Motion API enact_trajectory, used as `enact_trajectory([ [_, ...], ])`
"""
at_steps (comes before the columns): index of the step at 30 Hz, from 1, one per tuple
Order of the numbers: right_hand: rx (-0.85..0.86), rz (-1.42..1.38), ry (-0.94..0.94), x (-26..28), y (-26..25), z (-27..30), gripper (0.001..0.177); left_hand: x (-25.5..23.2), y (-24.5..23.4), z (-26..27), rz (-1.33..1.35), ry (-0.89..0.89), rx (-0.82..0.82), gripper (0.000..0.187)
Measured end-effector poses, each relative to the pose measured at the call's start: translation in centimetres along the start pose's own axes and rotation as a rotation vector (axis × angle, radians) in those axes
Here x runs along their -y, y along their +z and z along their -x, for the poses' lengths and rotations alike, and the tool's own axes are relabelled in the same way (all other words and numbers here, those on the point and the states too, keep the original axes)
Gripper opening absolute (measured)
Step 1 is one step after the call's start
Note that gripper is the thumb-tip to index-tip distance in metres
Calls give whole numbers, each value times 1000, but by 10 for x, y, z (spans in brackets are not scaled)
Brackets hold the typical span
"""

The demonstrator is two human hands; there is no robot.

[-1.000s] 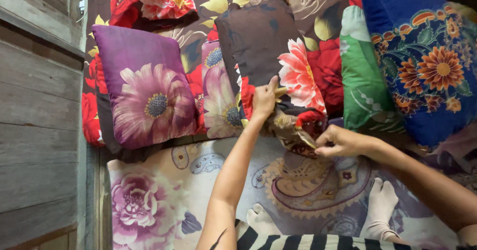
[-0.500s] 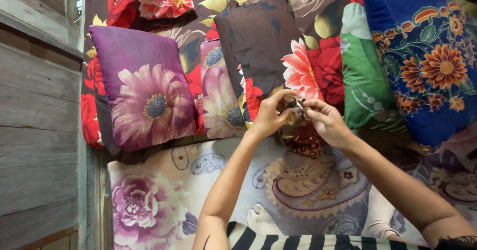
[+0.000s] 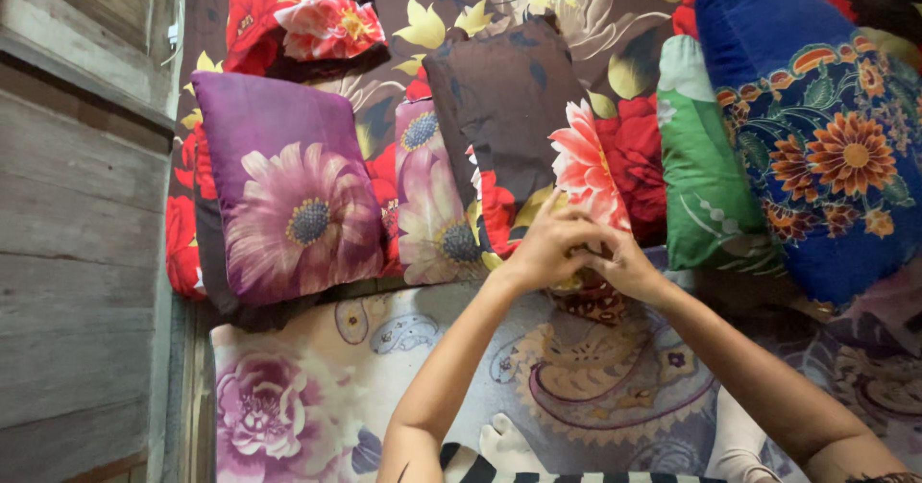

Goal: The person arranges and organizes several pillows and folded blankets on a floral patterned mattress on the floor.

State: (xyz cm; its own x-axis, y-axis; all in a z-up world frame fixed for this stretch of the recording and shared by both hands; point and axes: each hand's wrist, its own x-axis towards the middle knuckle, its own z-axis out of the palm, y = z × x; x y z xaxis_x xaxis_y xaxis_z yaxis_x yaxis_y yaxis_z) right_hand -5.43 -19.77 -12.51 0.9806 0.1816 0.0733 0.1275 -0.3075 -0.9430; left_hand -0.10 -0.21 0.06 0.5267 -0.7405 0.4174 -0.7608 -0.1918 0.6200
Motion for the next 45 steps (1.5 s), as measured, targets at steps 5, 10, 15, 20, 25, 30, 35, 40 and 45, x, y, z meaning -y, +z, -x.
enact_trajectory([
  [5, 102, -522, 165, 23, -9, 1, 42, 28, 27, 22, 454, -300, -308, 44],
  [10, -47, -443, 100, 17, 2, 5, 24, 77, 74, 49, 805, -592, -250, 24],
  [15, -115, -465, 112, 8, 12, 7, 16, 76, 43, 60, 1013, -663, -101, 24],
  [20, -229, -553, 206, 5, 24, 2, 13, 21, 35, 46, 269, -334, -252, 22],
  [25, -206, -698, 265, 31, 15, -3, 35, 18, 38, 51, 85, -134, -220, 24],
  [30, 36, -402, 121, 61, 5, 6, 96, 28, 41, 57, -137, -332, -41, 26],
  [35, -185, -107, 87, 73, 14, 7, 75, 9, 48, 47, -374, -238, -129, 27],
  [40, -415, 208, -227, 58, 16, 11, 47, 41, 70, 56, -270, -347, -110, 16],
  [45, -334, 420, -449, 80, 8, 11, 24, 95, 86, 81, 1168, -874, -48, 24],
])
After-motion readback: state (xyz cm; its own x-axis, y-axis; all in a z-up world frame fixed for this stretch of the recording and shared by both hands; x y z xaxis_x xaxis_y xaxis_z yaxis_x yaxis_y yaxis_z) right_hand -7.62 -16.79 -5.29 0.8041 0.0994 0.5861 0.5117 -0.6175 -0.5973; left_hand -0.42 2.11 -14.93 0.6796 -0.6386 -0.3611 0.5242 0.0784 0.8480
